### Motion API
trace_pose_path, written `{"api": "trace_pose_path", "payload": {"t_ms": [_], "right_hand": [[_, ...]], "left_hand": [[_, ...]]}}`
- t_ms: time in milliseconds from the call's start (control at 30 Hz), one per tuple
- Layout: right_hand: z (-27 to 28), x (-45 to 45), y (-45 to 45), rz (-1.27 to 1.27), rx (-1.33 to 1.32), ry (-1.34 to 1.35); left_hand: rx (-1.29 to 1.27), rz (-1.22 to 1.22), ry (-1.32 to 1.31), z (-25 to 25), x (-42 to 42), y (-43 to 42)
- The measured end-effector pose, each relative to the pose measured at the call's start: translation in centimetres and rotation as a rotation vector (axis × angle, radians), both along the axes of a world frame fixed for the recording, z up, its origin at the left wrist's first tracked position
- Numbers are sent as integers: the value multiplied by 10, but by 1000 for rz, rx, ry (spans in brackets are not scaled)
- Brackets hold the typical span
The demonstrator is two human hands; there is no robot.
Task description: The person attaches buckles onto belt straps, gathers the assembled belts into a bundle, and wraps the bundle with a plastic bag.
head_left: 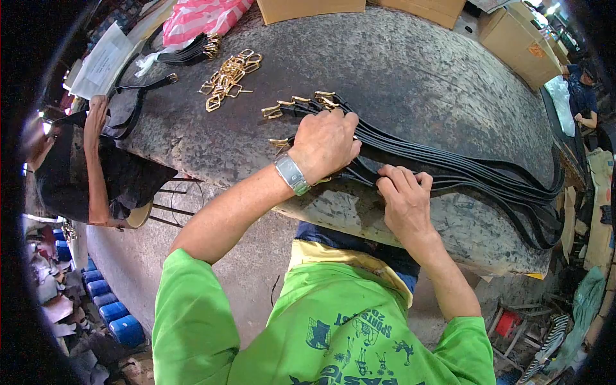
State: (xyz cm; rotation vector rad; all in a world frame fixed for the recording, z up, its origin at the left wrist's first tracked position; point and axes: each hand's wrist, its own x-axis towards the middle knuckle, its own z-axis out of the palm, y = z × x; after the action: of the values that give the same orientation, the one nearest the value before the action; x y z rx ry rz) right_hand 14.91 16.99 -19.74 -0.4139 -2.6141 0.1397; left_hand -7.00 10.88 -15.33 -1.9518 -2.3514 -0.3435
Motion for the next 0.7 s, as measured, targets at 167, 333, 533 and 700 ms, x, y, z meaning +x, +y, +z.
{"api": "trace_pose_path", "payload": {"t_ms": [167, 333, 533, 700], "right_hand": [[0, 11, -3, 35, -13, -17], [2, 15, -3, 47, -36, -7], [-3, 3, 6, 20, 27, -56], [0, -23, -10, 168, -5, -25]], "left_hand": [[-76, 81, -4, 3, 5, 4], [-42, 202, -109, 7, -7, -13], [-176, 372, -296, 12, -28, -79], [358, 184, -277, 2, -67, -85]]}}
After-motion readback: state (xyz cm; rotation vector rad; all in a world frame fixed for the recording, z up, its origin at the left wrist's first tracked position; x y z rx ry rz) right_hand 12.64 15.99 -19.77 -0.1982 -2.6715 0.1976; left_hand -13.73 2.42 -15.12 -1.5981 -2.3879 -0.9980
